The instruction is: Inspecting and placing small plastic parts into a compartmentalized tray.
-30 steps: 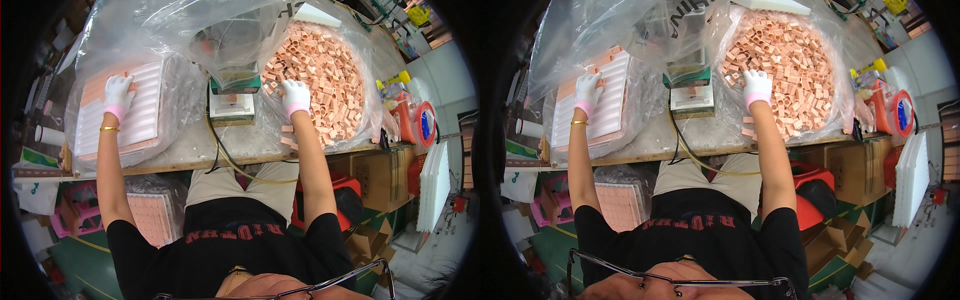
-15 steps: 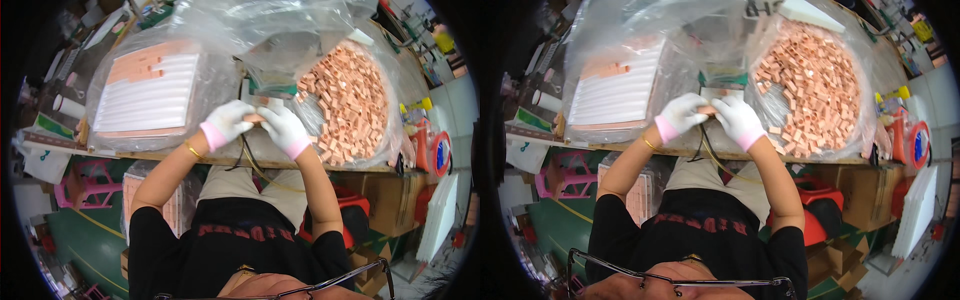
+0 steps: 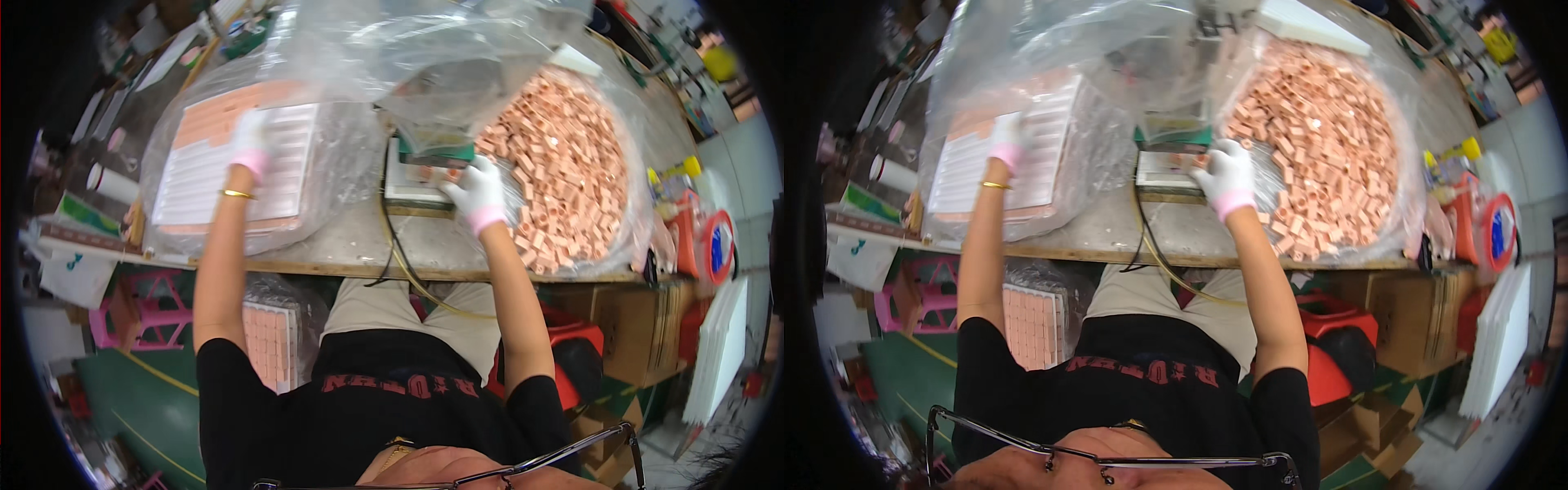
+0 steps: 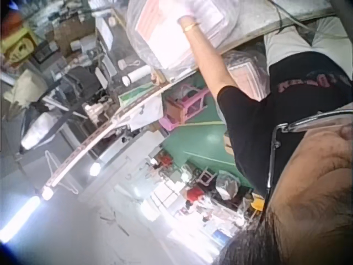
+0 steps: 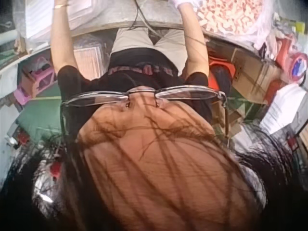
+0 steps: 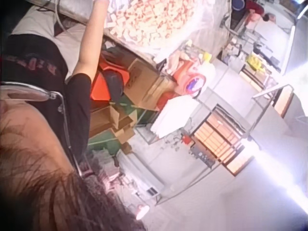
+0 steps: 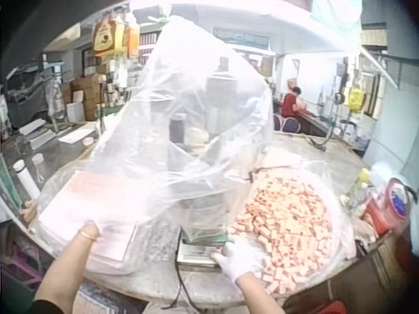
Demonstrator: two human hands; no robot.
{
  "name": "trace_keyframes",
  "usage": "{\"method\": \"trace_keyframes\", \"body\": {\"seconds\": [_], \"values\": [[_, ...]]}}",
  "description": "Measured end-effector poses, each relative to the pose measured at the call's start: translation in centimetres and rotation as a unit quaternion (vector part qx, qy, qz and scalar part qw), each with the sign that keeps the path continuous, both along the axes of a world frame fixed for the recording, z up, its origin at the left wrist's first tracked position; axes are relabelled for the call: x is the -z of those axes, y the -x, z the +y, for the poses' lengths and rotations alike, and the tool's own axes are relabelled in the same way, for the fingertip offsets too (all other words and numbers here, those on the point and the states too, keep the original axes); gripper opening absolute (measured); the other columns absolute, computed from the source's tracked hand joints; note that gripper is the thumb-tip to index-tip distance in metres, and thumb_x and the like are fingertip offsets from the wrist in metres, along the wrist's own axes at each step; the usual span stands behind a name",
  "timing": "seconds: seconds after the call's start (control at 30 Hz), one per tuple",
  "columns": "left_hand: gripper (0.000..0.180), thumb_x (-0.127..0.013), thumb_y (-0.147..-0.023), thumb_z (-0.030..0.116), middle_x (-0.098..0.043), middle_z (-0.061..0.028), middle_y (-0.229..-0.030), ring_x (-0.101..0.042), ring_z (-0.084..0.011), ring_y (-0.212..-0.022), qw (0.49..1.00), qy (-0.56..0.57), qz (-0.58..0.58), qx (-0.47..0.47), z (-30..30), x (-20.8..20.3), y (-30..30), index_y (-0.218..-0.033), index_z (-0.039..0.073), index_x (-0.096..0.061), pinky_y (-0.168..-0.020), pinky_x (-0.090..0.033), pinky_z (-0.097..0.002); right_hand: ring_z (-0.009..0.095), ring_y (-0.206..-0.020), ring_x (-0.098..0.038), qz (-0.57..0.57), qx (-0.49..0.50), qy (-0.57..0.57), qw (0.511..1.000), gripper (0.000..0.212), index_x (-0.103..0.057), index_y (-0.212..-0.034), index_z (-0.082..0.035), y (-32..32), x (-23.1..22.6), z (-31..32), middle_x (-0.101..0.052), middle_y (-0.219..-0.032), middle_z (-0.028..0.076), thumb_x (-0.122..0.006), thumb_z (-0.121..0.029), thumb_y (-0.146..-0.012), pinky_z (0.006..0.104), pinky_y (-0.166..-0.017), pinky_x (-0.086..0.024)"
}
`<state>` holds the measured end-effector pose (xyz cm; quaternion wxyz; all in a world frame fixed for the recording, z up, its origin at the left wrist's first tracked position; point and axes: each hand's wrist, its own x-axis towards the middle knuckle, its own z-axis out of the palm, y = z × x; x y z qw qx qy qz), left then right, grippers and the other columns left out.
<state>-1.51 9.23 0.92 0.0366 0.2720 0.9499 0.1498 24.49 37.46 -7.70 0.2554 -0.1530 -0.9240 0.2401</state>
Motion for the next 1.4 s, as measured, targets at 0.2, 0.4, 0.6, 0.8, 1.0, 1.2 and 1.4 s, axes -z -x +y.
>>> {"method": "trace_keyframes", "body": {"seconds": [0.2,0.4,0.6,0.8,1.0,1.2,1.4], "values": [[0.030,-0.057,-0.083,0.022,-0.062,-0.0147,-0.106,-0.054,-0.0348,-0.104,0.967,0.092,0.210,0.114,-6.3,4.1,7.9,-0.111,0.012,-0.060,-0.091,-0.040,-0.0464,0.031,-0.097,-0.057,-0.047,0.041,0.103,0.993,0.035,-0.070,-0.091,-0.009,2.8,-1.1,-1.9,-0.062,-0.095,0.013,-0.079,-0.028,-0.063,0.0371,-0.087,-0.047],[0.037,-0.061,-0.077,0.005,-0.061,-0.0128,-0.098,-0.055,-0.0320,-0.097,0.942,0.043,0.301,0.139,-6.3,1.8,4.0,-0.113,0.010,-0.057,-0.088,-0.043,-0.0416,0.033,-0.100,-0.057,-0.124,0.125,-0.016,0.984,0.027,-0.062,-0.104,-0.010,0.1,-0.5,5.7,-0.061,-0.103,0.014,-0.058,-0.027,-0.083,0.0413,-0.087,-0.046],[0.035,-0.060,-0.078,-0.002,-0.059,-0.0096,-0.101,-0.059,-0.0208,-0.087,0.923,-0.305,0.044,0.231,0.8,0.7,-9.3,-0.113,0.002,-0.056,-0.076,-0.049,-0.0297,0.034,-0.101,-0.058,-0.183,0.113,0.056,0.975,0.026,-0.060,-0.105,-0.009,0.1,2.4,7.9,-0.061,-0.105,0.016,-0.057,-0.020,-0.082,0.0393,-0.089,-0.046],[0.035,-0.066,-0.081,0.008,-0.059,-0.0082,-0.105,-0.060,-0.0127,-0.083,0.875,-0.377,-0.214,0.214,3.5,3.4,-16.7,-0.114,0.001,-0.058,-0.069,-0.050,-0.0231,0.035,-0.093,-0.060,-0.250,0.122,-0.094,0.956,0.027,-0.059,-0.100,-0.006,-2.2,1.1,6.6,-0.064,-0.099,0.018,-0.063,-0.018,-0.076,0.0406,-0.082,-0.048],[0.037,-0.067,-0.079,0.011,-0.061,-0.0073,-0.103,-0.061,-0.0123,-0.078,0.871,-0.355,-0.297,0.167,7.2,6.5,-18.1,-0.114,0.002,-0.060,-0.071,-0.050,-0.0247,0.019,-0.097,-0.061,0.040,-0.055,0.389,0.919,0.038,-0.059,-0.117,-0.002,-2.7,-0.6,2.2,-0.067,-0.103,0.011,-0.066,-0.018,-0.083,0.0306,-0.086,-0.047],[0.042,-0.068,-0.082,0.011,-0.064,-0.0037,-0.103,-0.059,-0.0076,-0.086,0.860,-0.333,-0.356,0.151,8.5,7.1,-19.0,-0.120,0.000,-0.056,-0.076,-0.049,-0.0229,0.020,-0.097,-0.061,0.157,-0.094,0.327,0.927,0.038,-0.062,-0.114,0.001,-3.3,-1.6,-5.1,-0.065,-0.104,0.013,-0.072,-0.009,-0.079,0.0290,-0.087,-0.047],[0.047,-0.070,-0.078,0.011,-0.064,-0.0044,-0.097,-0.059,-0.0083,-0.085,0.767,-0.452,-0.428,0.157,9.4,7.6,-20.5,-0.121,0.001,-0.055,-0.076,-0.049,-0.0249,0.020,-0.092,-0.062,0.173,-0.113,0.322,0.924,0.036,-0.062,-0.112,0.002,-4.9,-0.3,-4.4,-0.065,-0.100,0.012,-0.071,-0.007,-0.079,0.0303,-0.084,-0.048]]}}
